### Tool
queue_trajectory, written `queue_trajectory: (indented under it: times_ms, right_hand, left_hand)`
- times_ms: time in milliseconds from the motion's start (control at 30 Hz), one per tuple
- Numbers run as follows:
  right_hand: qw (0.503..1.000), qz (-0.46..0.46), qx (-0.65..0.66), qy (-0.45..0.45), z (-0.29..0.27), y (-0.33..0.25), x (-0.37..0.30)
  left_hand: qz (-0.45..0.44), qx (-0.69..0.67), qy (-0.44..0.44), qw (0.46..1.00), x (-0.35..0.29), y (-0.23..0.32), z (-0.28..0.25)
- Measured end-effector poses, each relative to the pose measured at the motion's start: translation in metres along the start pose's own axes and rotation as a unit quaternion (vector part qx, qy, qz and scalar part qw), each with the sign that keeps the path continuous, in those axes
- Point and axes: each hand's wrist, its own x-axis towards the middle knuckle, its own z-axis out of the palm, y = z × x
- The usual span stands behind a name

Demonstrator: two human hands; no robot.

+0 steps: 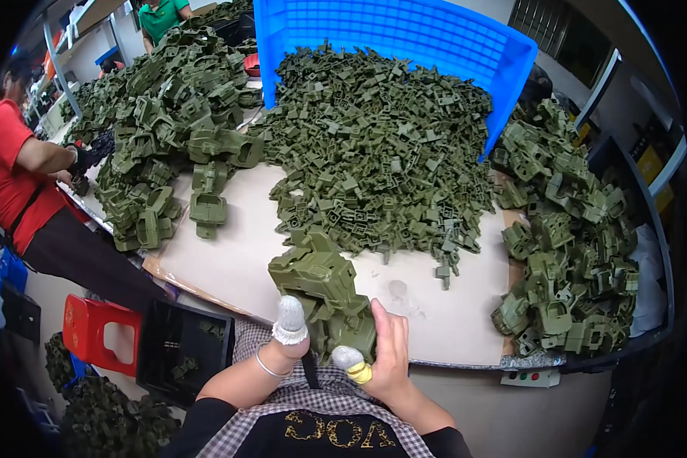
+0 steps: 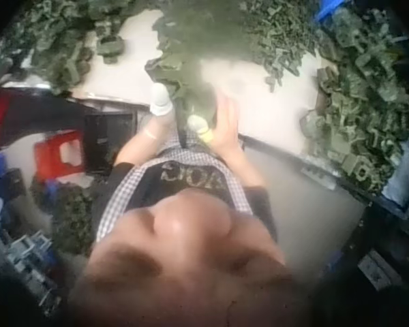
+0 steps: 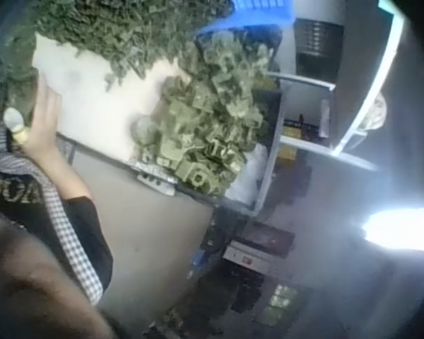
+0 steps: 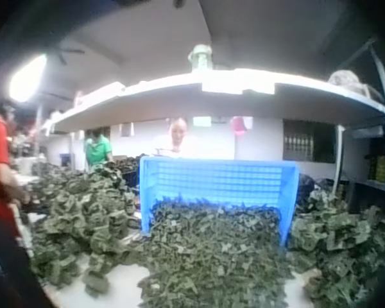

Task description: The person empties a crate of plastic components onto the workbench and fits the pieces together by hand to assemble toy parts.

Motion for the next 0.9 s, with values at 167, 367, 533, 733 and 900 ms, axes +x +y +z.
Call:
queue_trajectory:
  times_ms: [167,367,533,733,900]
  right_hand:
    - [0.999,0.008,-0.001,-0.042,0.006,-0.009,-0.012]
    - [0.986,0.111,0.064,-0.107,0.019,0.010,-0.008]
    - [0.978,0.150,0.065,-0.129,0.022,0.017,0.002]
    - [0.983,0.143,0.033,-0.108,0.031,0.015,0.002]
    - [0.980,0.144,0.043,-0.128,0.037,0.018,0.001]
  left_hand:
    - [-0.008,0.020,0.019,1.000,-0.012,-0.021,-0.012]
    - [0.026,0.075,0.073,0.994,0.001,-0.040,-0.020]
    - [-0.012,0.117,0.071,0.991,0.017,-0.034,-0.018]
    - [-0.013,0.102,0.138,0.985,0.010,-0.043,-0.034]
    - [0.034,0.131,0.134,0.982,0.008,-0.048,-0.034]
